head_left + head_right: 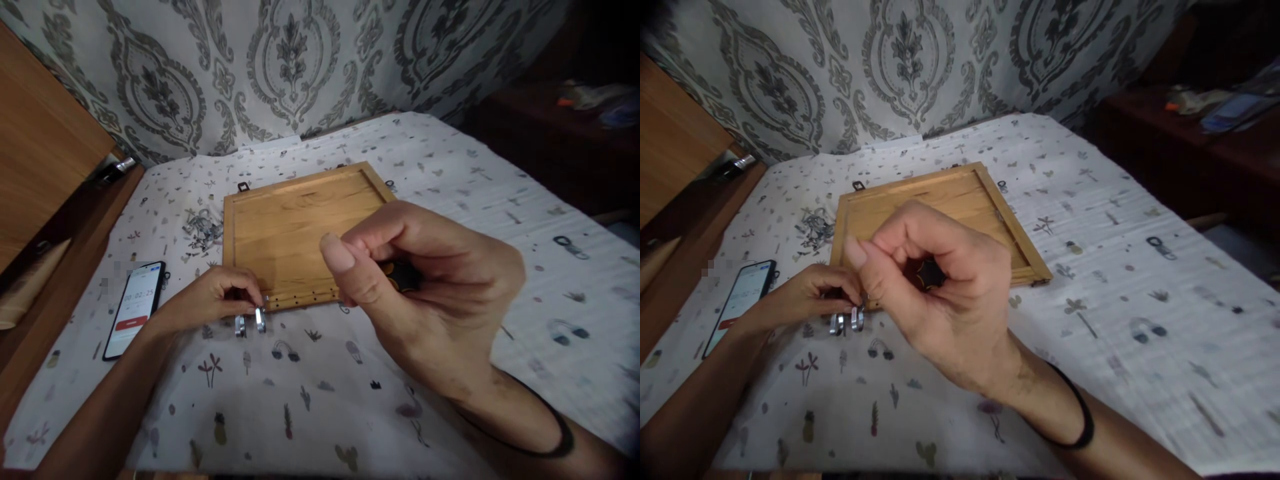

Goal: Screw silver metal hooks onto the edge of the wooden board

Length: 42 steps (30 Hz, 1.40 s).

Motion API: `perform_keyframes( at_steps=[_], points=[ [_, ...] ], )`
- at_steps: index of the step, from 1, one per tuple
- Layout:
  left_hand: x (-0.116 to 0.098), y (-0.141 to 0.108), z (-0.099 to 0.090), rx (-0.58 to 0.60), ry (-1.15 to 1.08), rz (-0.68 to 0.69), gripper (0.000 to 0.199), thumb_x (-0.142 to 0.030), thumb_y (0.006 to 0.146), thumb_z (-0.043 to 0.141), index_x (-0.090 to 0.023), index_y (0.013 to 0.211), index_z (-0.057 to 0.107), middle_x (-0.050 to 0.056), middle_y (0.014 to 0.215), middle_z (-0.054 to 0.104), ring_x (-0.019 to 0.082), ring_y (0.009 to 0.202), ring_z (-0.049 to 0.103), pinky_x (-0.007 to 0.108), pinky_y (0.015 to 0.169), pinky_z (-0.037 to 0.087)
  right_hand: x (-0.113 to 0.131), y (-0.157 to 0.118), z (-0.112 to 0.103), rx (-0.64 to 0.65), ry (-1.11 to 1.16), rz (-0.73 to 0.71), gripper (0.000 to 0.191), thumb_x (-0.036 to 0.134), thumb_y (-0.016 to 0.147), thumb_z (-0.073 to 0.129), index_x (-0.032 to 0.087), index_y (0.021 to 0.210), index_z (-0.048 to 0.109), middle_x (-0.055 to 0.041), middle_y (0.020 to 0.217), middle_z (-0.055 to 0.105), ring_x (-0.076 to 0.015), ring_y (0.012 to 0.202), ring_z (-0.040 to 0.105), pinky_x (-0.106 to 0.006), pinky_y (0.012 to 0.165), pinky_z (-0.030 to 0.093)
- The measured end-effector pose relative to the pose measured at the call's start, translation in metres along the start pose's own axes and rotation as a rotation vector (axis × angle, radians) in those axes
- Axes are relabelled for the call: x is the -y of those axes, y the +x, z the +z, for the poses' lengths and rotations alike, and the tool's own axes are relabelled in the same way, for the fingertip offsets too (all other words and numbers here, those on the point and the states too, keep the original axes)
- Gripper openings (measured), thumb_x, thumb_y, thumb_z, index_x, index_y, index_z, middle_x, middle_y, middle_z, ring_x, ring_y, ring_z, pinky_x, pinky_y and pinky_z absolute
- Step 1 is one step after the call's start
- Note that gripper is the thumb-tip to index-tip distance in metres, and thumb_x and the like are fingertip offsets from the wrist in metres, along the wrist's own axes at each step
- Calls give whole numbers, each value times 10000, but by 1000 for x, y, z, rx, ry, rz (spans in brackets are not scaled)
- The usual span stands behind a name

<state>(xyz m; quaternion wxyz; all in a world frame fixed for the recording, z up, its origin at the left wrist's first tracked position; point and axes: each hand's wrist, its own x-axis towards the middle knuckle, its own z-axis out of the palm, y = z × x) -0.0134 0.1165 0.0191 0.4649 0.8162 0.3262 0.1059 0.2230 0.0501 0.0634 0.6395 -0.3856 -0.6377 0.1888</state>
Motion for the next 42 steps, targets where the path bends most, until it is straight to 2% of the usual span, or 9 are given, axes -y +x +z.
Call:
perform_keyframes(
  at_steps=[10, 12, 15, 20, 24, 27, 31, 37, 42],
  points=[
    [0, -2, -3, -7, -47, -62, 117, -247, 860, 677, -147, 910, 711, 33, 843, 740, 123, 732, 682, 201, 665, 534, 0, 2, -1, -15, -42, -38, 304, 239, 856, 752, 194, 627, 557, 56, 492, 499, -54, 422, 400, -241, 383, 280],
    [-4, -6, -6, -73, -20, -66, 133, -260, 870, 667, -158, 946, 708, 32, 868, 742, 132, 751, 684, 205, 655, 529, 0, 1, 0, -21, -27, -21, 306, 217, 856, 745, 200, 619, 552, 55, 488, 484, -61, 422, 386, -243, 387, 284],
    [-18, -18, -4, -302, 208, -2, 128, -274, 920, 611, -180, 935, 698, 26, 887, 733, 144, 785, 674, 222, 666, 514, 1, 1, 0, -41, 30, 17, 297, 192, 847, 737, 217, 620, 547, 56, 498, 476, -77, 419, 366, -258, 394, 297],
    [-38, -41, 40, -528, 642, 223, 103, -243, 967, 584, -194, 979, 673, 25, 838, 702, 163, 776, 621, 288, 696, 495, 10, 14, 5, -155, 202, 134, 294, 219, 918, 634, 249, 633, 570, 42, 532, 486, -107, 408, 389, -300, 396, 314],
    [-29, -49, 81, -716, 985, 322, 107, -176, 927, 629, -132, 1022, 653, 71, 857, 727, 225, 800, 627, 374, 718, 484, 17, 37, 18, -121, 445, 217, 305, 261, 898, 632, 243, 599, 575, 53, 446, 380, -102, 338, 261, -299, 308, 204],
    [-16, -52, 92, -698, 1075, 337, 183, -139, 909, 639, -104, 1088, 649, 86, 889, 734, 243, 826, 635, 377, 706, 473, 19, 49, 32, 11, 507, 308, 310, 229, 947, 524, 250, 640, 569, 74, 431, 295, -95, 325, 178, -280, 298, 189],
    [-12, -52, 90, -715, 1115, 368, 154, -99, 924, 579, -95, 1059, 654, 96, 872, 739, 241, 819, 649, 362, 676, 485, 24, 50, 55, 122, 559, 329, 335, 208, 988, 404, 253, 686, 541, 76, 435, 283, -102, 329, 221, -259, 323, 258],
    [-18, -46, 87, -793, 1083, 397, 166, -64, 927, 526, -129, 1004, 657, 73, 813, 731, 218, 769, 659, 338, 632, 497, 23, 39, 81, 176, 473, 363, 252, 302, 973, 472, 267, 728, 515, 68, 436, 332, -121, 339, 299, -266, 357, 336],
    [-18, -45, 88, -807, 1062, 400, 147, -53, 936, 532, -114, 988, 655, 73, 811, 732, 214, 740, 656, 333, 613, 480, 10, 27, 87, 173, 568, 324, 202, 342, 947, 536, 252, 767, 541, 93, 435, 304, -102, 341, 251, -254, 341, 290]
  ],
)
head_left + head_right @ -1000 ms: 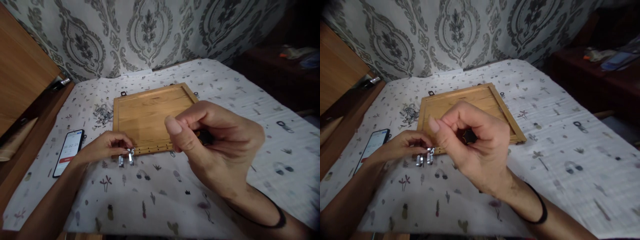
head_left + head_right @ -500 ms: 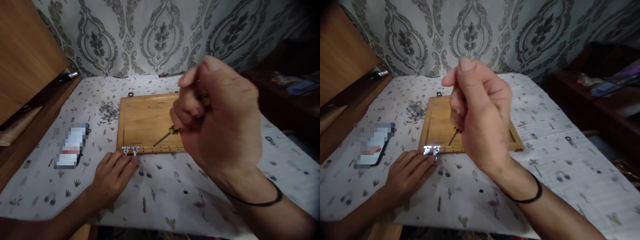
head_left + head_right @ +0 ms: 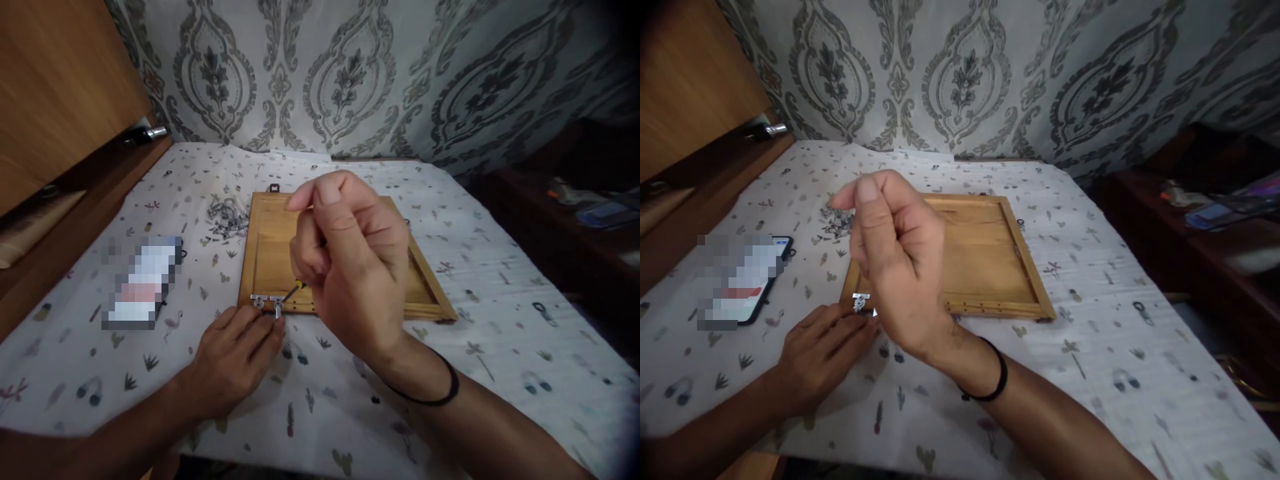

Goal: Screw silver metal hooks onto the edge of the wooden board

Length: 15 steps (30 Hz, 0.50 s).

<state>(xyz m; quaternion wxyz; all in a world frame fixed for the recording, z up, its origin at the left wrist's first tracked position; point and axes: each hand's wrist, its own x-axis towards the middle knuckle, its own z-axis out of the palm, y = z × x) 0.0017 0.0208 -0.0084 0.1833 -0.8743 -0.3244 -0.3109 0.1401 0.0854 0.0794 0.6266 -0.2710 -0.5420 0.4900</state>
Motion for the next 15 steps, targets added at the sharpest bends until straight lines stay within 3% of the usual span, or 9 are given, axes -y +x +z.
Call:
perform_keyframes(
  at_steps=[6, 15],
  points=[
    [-1, -2, 0, 25, -4, -6, 144, -58, 950, 516, -91, 954, 656, 72, 810, 733, 217, 739, 653, 339, 626, 472, -16, -5, 1, 41, 115, -50, 219, 396, 927, 623, 222, 803, 576, 115, 454, 303, -70, 348, 223, -230, 343, 253],
    [0, -5, 2, 33, -28, -23, 132, -69, 949, 535, -88, 975, 663, 81, 849, 739, 230, 807, 665, 348, 666, 495, -19, -6, 1, 37, 30, -43, 210, 376, 981, 548, 240, 821, 556, 116, 448, 280, -75, 344, 216, -216, 337, 252]
  ],
)
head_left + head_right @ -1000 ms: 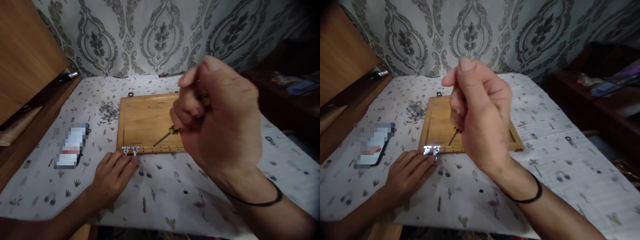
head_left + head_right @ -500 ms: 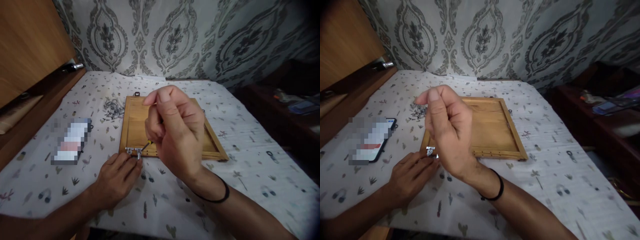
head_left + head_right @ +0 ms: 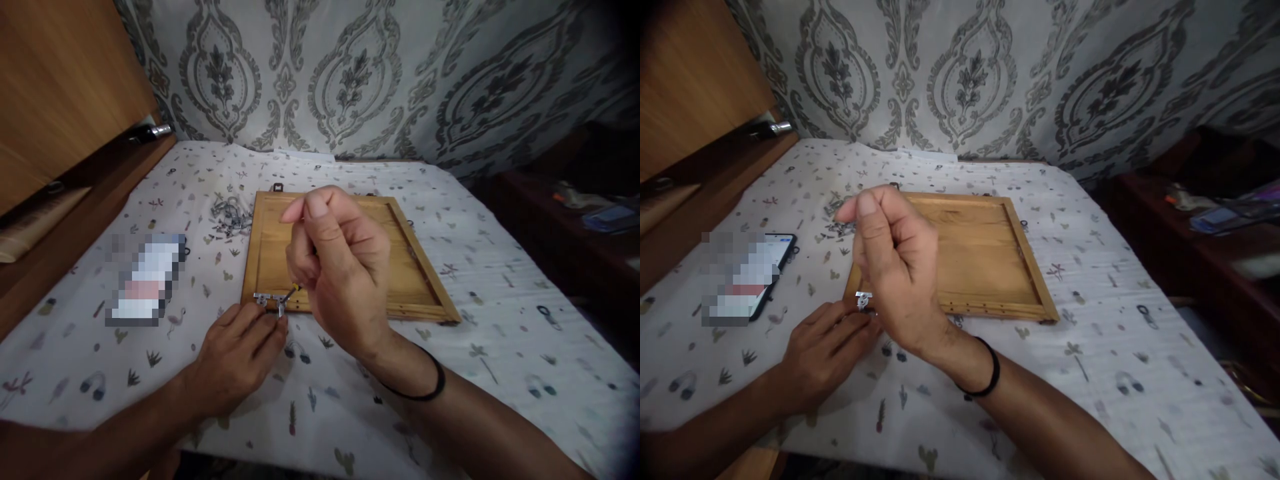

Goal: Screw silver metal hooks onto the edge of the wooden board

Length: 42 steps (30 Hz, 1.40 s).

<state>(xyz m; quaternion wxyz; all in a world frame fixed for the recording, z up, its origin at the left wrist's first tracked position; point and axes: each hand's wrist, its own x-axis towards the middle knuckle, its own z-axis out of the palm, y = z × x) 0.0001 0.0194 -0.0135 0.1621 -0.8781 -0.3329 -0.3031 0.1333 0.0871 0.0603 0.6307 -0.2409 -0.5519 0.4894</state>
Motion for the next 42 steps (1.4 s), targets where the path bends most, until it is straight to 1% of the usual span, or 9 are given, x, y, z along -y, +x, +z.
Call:
perform_keyframes(
  at_steps=[4, 9, 11, 16, 29, 33, 36, 39, 42],
  points=[
    [0, 0, 0, 9, -9, 0, 116, -65, 936, 562, -73, 986, 666, 83, 856, 736, 240, 829, 666, 355, 675, 492, 4, 0, 0, -7, 37, 16, 227, 383, 973, 576, 223, 812, 563, 110, 458, 293, -74, 356, 219, -225, 345, 237],
    [-1, 2, 0, -18, -16, 1, 125, -59, 942, 547, -62, 964, 669, 88, 833, 729, 243, 831, 661, 356, 667, 486, 5, -2, 1, 6, 110, 33, 249, 378, 981, 576, 194, 813, 578, 105, 467, 311, -62, 373, 222, -231, 362, 213],
    [0, 3, 0, -12, -21, 6, 143, -63, 952, 527, -58, 970, 669, 92, 842, 728, 242, 830, 657, 355, 663, 483, 4, -2, 1, 8, 89, 33, 246, 374, 992, 557, 200, 819, 573, 105, 470, 306, -61, 374, 224, -224, 363, 221],
    [0, 0, 1, -2, -20, 1, 122, -59, 934, 556, -63, 975, 671, 85, 844, 718, 246, 814, 638, 361, 651, 469, 0, -3, 1, 1, 53, 38, 249, 273, 1035, 464, 211, 816, 564, 102, 472, 304, -61, 382, 221, -212, 379, 235],
    [0, 2, 2, -13, -25, -2, 119, -62, 936, 553, -67, 949, 671, 90, 841, 717, 237, 800, 629, 361, 645, 458, -3, -3, 1, -17, 10, 73, 252, 314, 1028, 469, 219, 813, 560, 93, 485, 285, -76, 396, 215, -236, 400, 243],
    [1, 1, 2, -12, -34, 2, 137, -60, 944, 532, -65, 954, 668, 85, 824, 709, 231, 782, 619, 359, 637, 454, 1, -5, 2, 10, -20, 122, 271, 356, 1022, 441, 229, 821, 571, 79, 521, 309, -94, 440, 257, -241, 438, 285],
    [0, -1, 2, 0, -30, -4, 118, -74, 943, 548, -76, 958, 664, 77, 835, 709, 231, 789, 617, 361, 641, 446, 3, -6, -2, 69, 37, 179, 244, 238, 1003, 391, 226, 861, 589, 61, 562, 361, -110, 490, 301, -247, 478, 301],
    [0, -3, 2, 5, -19, -9, 92, -85, 938, 570, -87, 958, 660, 69, 842, 710, 229, 794, 615, 361, 648, 439, 2, -9, -12, 157, 117, 201, 209, 202, 992, 413, 208, 921, 611, 37, 663, 454, -113, 588, 405, -253, 558, 365],
    [0, -4, 3, 21, -18, -9, 86, -84, 938, 571, -96, 941, 656, 60, 830, 708, 223, 785, 613, 360, 651, 437, 1, -13, -24, 237, 151, 231, 172, 273, 1011, 485, 205, 984, 639, 15, 799, 547, -110, 708, 523, -258, 669, 450]
  ],
)
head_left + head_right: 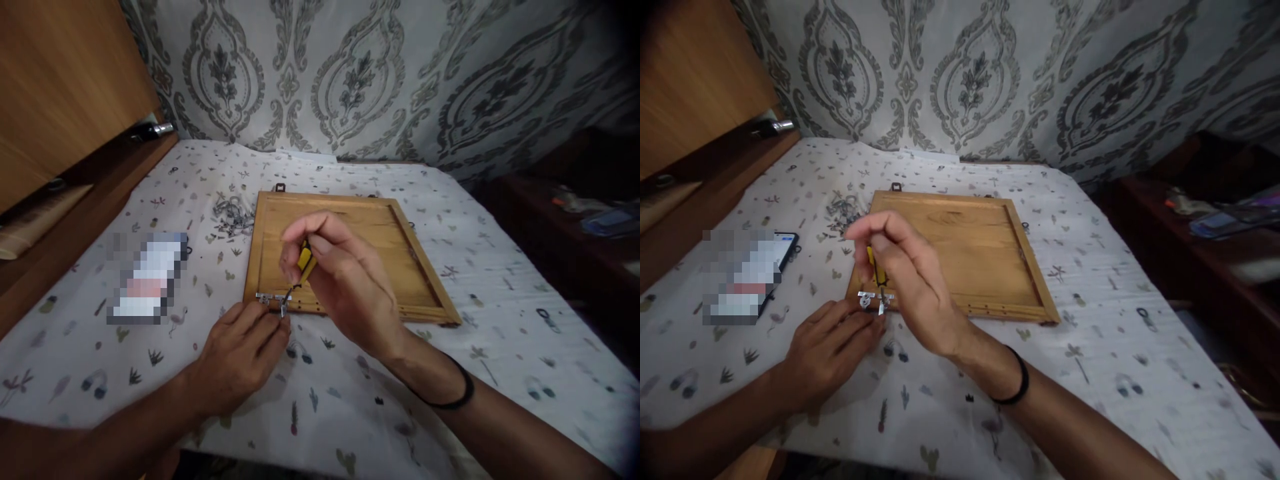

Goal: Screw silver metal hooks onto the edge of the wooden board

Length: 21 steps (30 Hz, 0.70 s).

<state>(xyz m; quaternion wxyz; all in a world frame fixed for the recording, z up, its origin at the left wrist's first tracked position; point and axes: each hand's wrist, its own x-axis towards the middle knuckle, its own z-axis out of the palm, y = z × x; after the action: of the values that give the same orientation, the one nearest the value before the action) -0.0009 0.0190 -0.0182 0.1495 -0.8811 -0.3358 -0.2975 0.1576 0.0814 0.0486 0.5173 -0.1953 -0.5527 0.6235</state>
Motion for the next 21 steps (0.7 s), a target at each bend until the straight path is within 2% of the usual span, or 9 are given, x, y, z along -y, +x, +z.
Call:
perform_keyframes(
  at_steps=[3, 6, 8, 10, 12, 16, 18, 21],
  points=[
    [0, 1, 0, 3, -2, 0, 71, -79, 926, 587, -103, 921, 653, 51, 808, 702, 221, 780, 612, 361, 657, 440, 6, -4, -9, 22, -109, -9, 197, 307, 1015, 514, 215, 993, 687, -2, 903, 631, -116, 856, 609, -262, 801, 501],
    [1, 1, 1, 0, -5, 2, 75, -75, 925, 584, -97, 940, 655, 61, 832, 707, 228, 808, 617, 362, 670, 451, 17, -4, -14, 41, -382, -87, 188, 260, 996, 551, 221, 971, 733, -16, 1010, 705, -131, 1017, 633, -287, 954, 491],
    [1, 1, 1, -4, -7, 3, 80, -76, 928, 578, -97, 944, 654, 63, 835, 705, 226, 802, 613, 360, 664, 453, 25, -3, -15, 65, -531, -150, 170, 236, 975, 580, 225, 974, 750, -23, 1024, 729, -147, 1042, 639, -310, 970, 495],
    [1, 1, 1, -12, -3, 4, 79, -74, 926, 578, -98, 939, 652, 63, 827, 701, 224, 796, 611, 357, 662, 454, 29, -1, -16, 72, -605, -189, 146, 234, 955, 611, 224, 967, 757, -28, 996, 741, -156, 987, 650, -321, 914, 521],
    [1, 1, 0, -8, 3, 3, 86, -73, 929, 572, -97, 946, 653, 64, 829, 702, 225, 811, 617, 355, 673, 459, 29, 0, -15, 49, -616, -179, 113, 255, 932, 649, 209, 931, 752, -28, 922, 741, -143, 846, 650, -294, 775, 545],
    [0, 2, -2, 0, 12, 9, 118, -83, 950, 541, -95, 973, 656, 63, 828, 700, 216, 806, 623, 348, 681, 458, 26, 0, -13, -12, -473, -13, 181, 353, 892, 696, 176, 854, 694, 0, 787, 694, -58, 502, 513, -197, 436, 448],
    [0, 2, -2, 1, 8, 10, 116, -85, 950, 543, -91, 973, 657, 64, 827, 699, 214, 796, 622, 349, 681, 456, 24, 0, -13, -19, -371, 54, 199, 368, 886, 701, 174, 856, 665, 9, 789, 688, -36, 440, 483, -170, 373, 426],
    [0, 3, -2, 14, 4, 6, 129, -87, 954, 535, -87, 981, 662, 66, 829, 702, 217, 796, 619, 355, 689, 458, 23, 0, -14, -5, -293, 47, 146, 321, 903, 686, 178, 929, 668, 18, 807, 684, -28, 446, 517, -148, 397, 471]
  ],
)
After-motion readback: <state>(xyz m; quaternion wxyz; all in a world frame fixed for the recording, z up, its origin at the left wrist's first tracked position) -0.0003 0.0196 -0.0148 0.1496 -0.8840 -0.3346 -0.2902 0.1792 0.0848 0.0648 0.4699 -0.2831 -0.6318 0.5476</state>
